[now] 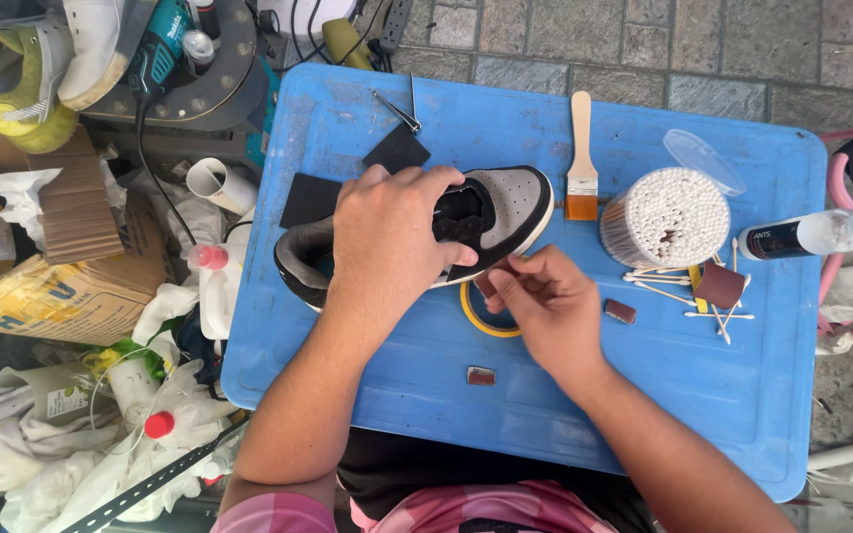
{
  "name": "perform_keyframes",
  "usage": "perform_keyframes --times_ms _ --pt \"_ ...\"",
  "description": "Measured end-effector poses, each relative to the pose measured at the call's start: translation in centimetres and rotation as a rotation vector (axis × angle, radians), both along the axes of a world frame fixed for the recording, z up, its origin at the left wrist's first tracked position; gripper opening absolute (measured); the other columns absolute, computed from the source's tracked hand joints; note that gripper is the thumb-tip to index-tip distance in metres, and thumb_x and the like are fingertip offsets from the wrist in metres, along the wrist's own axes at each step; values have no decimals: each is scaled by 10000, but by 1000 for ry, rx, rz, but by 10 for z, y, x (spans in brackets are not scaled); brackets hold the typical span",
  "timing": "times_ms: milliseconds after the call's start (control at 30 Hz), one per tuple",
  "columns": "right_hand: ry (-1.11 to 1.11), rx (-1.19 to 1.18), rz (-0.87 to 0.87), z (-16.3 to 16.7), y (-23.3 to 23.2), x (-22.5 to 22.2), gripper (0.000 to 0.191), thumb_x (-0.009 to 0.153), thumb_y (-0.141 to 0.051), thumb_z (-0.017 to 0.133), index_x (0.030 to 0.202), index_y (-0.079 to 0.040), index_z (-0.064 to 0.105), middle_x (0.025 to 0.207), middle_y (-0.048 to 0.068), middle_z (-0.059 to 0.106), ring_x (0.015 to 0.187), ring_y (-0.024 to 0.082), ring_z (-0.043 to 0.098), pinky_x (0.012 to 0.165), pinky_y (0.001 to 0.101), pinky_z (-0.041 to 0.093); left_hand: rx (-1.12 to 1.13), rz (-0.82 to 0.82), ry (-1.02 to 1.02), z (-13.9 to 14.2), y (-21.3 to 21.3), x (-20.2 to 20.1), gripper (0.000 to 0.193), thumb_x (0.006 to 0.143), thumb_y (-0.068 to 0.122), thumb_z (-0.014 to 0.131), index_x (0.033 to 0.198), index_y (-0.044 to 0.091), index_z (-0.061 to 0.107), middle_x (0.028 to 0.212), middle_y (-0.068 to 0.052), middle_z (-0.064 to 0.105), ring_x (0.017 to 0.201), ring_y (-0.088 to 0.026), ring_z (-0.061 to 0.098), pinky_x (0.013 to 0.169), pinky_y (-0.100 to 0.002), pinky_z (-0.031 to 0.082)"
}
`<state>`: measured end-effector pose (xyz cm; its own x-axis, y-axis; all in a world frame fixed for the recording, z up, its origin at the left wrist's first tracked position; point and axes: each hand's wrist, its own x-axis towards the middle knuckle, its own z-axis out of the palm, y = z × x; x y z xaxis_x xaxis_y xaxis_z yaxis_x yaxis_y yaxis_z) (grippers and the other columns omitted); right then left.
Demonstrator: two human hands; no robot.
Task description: The person sands the white midsole of a black and white sneaker using a small sanding block. They rotate the shoe to access different areas along the sole and then place the shoe on the blue work surface.
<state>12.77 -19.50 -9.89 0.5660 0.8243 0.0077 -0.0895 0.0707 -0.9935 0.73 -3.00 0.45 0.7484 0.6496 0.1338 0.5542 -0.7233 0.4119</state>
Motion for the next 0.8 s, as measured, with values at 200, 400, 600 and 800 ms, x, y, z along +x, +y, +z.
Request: perform_keyframes --times_ms 200,400,600,800 --pt "-9 45 -50 -3 -2 4 94 1009 55 628 1034 4 552 956 162 749 794 139 726 694 267 611 46 -21 -36 0 -1 0 720 461 406 966 1102 174 734 936 -34 747 867 -300 652 774 -451 490" --pt "-50 46 -43 -1 -1 6 96 1011 54 622 1029 -2 545 974 160 753 815 139 734 717 265 623 32 -10 -27 1 -2 1 722 470 397 967 1115 170 734 934 -34 749 849 -294 651 769 -444 492" --pt "-11 -26 13 1 0 0 88 975 68 645 1007 12 585 960 153 732 843 129 728 716 265 612 12 3 -3 0 -3 1 731 468 415 971 1114 170 733 922 -43 742 849 -296 649 774 -440 495" --pt "17 55 -18 2 -1 0 92 1004 63 631 1019 4 562 949 153 746 797 126 719 706 255 602 63 -15 -55 -2 -2 0 721 461 390 968 1107 170 736 923 -41 744 844 -309 647 757 -454 490"
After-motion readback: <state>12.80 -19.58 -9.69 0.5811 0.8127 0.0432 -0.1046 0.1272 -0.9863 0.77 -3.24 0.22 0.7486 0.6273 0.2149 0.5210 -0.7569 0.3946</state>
